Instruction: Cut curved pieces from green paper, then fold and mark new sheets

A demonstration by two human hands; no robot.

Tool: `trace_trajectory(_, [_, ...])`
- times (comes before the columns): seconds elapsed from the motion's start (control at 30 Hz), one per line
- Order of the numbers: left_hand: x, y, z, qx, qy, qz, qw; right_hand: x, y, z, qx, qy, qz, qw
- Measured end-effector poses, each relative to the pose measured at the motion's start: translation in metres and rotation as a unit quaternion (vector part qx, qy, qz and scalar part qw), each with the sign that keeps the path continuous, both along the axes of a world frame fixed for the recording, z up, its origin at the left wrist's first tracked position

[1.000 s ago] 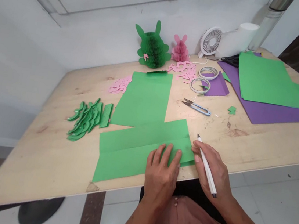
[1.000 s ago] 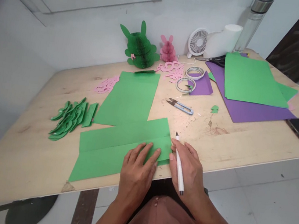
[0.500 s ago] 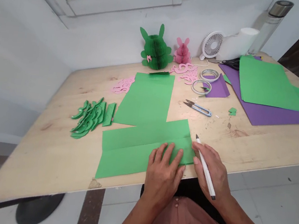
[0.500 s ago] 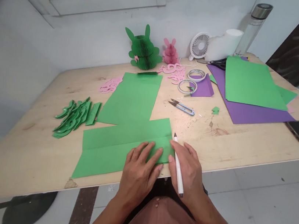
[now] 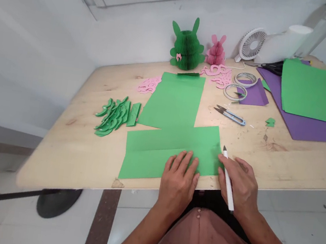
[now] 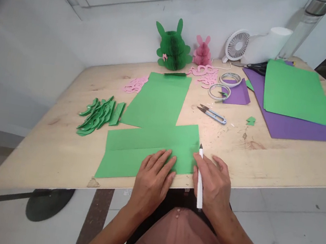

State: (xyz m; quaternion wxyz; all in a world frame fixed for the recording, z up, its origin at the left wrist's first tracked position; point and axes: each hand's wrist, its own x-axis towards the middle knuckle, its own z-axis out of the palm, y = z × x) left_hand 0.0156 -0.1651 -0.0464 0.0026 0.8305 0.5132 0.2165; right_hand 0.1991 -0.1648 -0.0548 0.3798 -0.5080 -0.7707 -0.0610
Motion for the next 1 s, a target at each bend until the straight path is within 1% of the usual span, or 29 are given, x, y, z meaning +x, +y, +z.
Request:
trace_trajectory(0.2, [-0.02,0.008,0.005,-0.031,-0.01,-0.056,0.998,-0.001,-0.001,0.002,-0.013,-0.006,-0.004,1.0])
trace_trajectory(0.33, [-0.03,0.012,0.003,-0.04,-0.027,-0.069,0.996,0.0,-0.001,0.001,-0.021,0.002,-0.005,1.0])
trace_trajectory(0.47, [-0.033,0.013,0.001,-0.04,-0.037,-0.075,0.996,0.0,-0.001,0.0,-0.022,-0.001,-0.002,1.0])
trace_trajectory(0.67, [-0.036,0.012,0.001,-0.053,-0.027,-0.091,0.994,0.002,-0.003,0.005,-0.029,-0.017,0.028,0.999])
trace_trajectory(1.0, [-0.039,0.013,0.001,-0.064,-0.039,-0.101,0.992,0.017,0.0,0.01,-0.05,-0.04,0.105,0.992])
